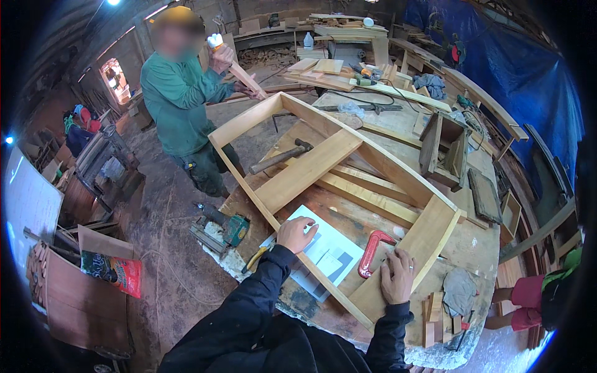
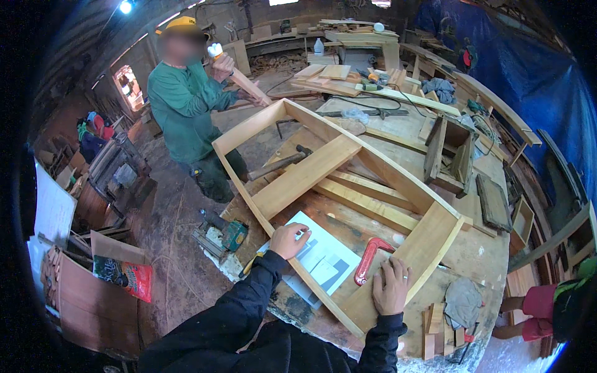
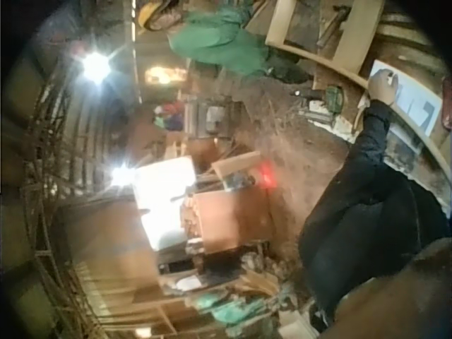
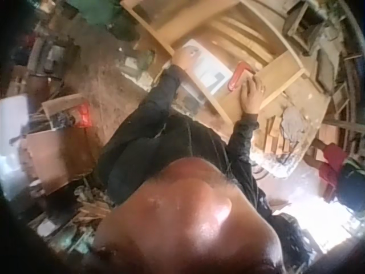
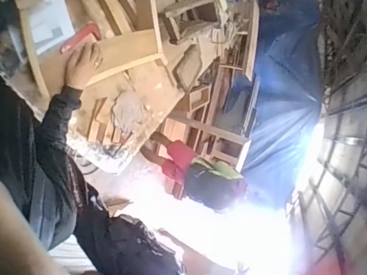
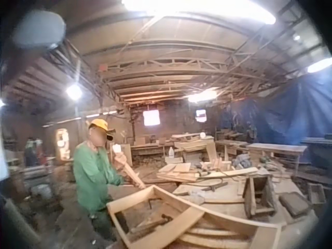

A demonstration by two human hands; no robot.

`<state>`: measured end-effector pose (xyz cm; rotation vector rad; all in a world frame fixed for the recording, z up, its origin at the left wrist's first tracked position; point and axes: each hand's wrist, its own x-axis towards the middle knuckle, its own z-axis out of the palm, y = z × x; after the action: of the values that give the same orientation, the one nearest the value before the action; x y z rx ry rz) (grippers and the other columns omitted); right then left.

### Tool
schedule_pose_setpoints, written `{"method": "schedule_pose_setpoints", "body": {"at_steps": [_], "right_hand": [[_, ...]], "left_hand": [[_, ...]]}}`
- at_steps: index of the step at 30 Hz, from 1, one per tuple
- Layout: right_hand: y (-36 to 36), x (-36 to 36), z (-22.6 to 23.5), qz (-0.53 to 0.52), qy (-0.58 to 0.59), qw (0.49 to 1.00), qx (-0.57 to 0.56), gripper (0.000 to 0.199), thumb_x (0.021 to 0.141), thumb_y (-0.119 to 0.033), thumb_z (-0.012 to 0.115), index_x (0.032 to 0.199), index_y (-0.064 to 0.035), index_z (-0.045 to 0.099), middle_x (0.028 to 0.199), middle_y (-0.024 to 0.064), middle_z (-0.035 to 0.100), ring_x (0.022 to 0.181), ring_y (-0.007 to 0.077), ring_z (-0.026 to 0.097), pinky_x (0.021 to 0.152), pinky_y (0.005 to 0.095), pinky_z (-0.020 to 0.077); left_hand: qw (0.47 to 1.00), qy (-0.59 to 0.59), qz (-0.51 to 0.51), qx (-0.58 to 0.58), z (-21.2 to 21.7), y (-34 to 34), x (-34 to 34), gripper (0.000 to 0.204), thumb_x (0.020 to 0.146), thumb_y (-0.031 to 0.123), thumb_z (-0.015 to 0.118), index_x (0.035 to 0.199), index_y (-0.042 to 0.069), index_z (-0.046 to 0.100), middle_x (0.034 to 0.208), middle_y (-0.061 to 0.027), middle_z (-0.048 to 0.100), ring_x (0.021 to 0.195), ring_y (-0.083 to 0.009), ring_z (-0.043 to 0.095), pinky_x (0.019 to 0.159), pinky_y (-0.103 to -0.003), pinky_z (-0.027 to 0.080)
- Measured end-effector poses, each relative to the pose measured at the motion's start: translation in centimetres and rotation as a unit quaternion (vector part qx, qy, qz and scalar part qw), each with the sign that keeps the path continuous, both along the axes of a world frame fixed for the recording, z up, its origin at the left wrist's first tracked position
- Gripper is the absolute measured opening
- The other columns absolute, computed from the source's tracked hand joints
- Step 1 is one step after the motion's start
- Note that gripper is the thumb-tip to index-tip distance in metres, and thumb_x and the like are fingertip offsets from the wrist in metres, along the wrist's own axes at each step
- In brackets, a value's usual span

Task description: Assembling and hammering a wooden frame for furniture using glue and nails.

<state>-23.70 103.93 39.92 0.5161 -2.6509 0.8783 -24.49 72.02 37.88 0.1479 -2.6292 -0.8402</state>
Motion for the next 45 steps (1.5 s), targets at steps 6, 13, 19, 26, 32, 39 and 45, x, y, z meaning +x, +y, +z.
{"method": "schedule_pose_setpoints", "body": {"at_steps": [6, 13, 19, 26, 32, 39, 45], "right_hand": [[-0.06, -0.13, -0.29, -0.002, 0.009, 1.0, -0.004, 0.029, 0.084, -0.017, 0.061, 0.111, -0.0063, 0.063, 0.124, 0.0131, 0.057, 0.125, 0.0327, 0.046, 0.112, 0.0525, 0.024], [-0.11, -0.11, -0.17, -0.009, 0.012, 1.0, 0.004, 0.028, 0.084, -0.017, 0.061, 0.11, -0.0071, 0.063, 0.124, 0.0129, 0.057, 0.125, 0.0327, 0.047, 0.111, 0.0526, 0.0256], [-0.21, -0.12, 0.14, -0.004, 0.003, 1.0, 0.001, 0.029, 0.083, -0.016, 0.062, 0.111, -0.0076, 0.063, 0.125, 0.0126, 0.057, 0.125, 0.0331, 0.047, 0.11, 0.0531, 0.026], [-0.13, -0.12, -0.09, -0.007, 0.001, 1.0, 0.007, 0.029, 0.084, -0.017, 0.062, 0.111, -0.0077, 0.063, 0.125, 0.0125, 0.057, 0.125, 0.0331, 0.047, 0.111, 0.0528, 0.0254], [-0.14, -0.09, -0.11, -0.007, 0.002, 1.0, 0.006, 0.028, 0.085, -0.017, 0.061, 0.111, -0.0073, 0.063, 0.125, 0.0122, 0.057, 0.126, 0.0327, 0.047, 0.111, 0.0532, 0.0252], [-0.06, -0.17, -0.21, -0.006, 0.004, 1.0, 0.003, 0.028, 0.085, -0.018, 0.062, 0.111, -0.0074, 0.064, 0.125, 0.0119, 0.057, 0.125, 0.0323, 0.047, 0.111, 0.0535, 0.025], [-0.08, -0.17, -0.37, -0.012, 0.003, 1.0, 0.004, 0.028, 0.084, -0.017, 0.062, 0.11, -0.0074, 0.064, 0.125, 0.012, 0.057, 0.125, 0.0323, 0.047, 0.112, 0.0535, 0.0249]], "left_hand": [[1.0, 0.016, -0.009, -0.006, -0.25, -0.13, -0.05, 0.022, 0.088, 0.03, 0.064, 0.09, 0.008, 0.07, 0.087, -0.0087, 0.07, 0.071, -0.0281, 0.066, 0.068, -0.039, 0.052], [1.0, 0.014, -0.008, 0.002, -0.36, -0.17, -0.1, 0.022, 0.088, 0.029, 0.064, 0.09, 0.008, 0.07, 0.088, -0.0086, 0.07, 0.071, -0.0279, 0.066, 0.068, -0.039, 0.052], [1.0, 0.015, -0.009, 0.008, -0.27, -0.27, -0.14, 0.021, 0.087, 0.029, 0.064, 0.09, 0.008, 0.07, 0.088, -0.0086, 0.07, 0.071, -0.0281, 0.065, 0.067, -0.039, 0.051], [1.0, 0.019, -0.005, -0.002, -0.37, -0.22, -0.12, 0.021, 0.088, 0.028, 0.064, 0.089, 0.008, 0.069, 0.086, -0.0084, 0.069, 0.07, -0.0281, 0.065, 0.066, -0.039, 0.051], [1.0, 0.014, -0.002, -0.007, -0.26, -0.18, -0.06, 0.021, 0.088, 0.029, 0.064, 0.089, 0.009, 0.069, 0.086, -0.0082, 0.069, 0.07, -0.0278, 0.065, 0.065, -0.039, 0.051], [1.0, 0.013, -0.003, -0.008, -0.49, -0.23, -0.16, 0.021, 0.088, 0.029, 0.064, 0.09, 0.009, 0.069, 0.087, -0.0077, 0.07, 0.07, -0.0272, 0.065, 0.066, -0.039, 0.051], [1.0, 0.024, -0.004, -0.001, -0.4, -0.15, -0.17, 0.021, 0.088, 0.029, 0.064, 0.09, 0.009, 0.069, 0.087, -0.0074, 0.07, 0.07, -0.0271, 0.066, 0.066, -0.039, 0.051]]}}
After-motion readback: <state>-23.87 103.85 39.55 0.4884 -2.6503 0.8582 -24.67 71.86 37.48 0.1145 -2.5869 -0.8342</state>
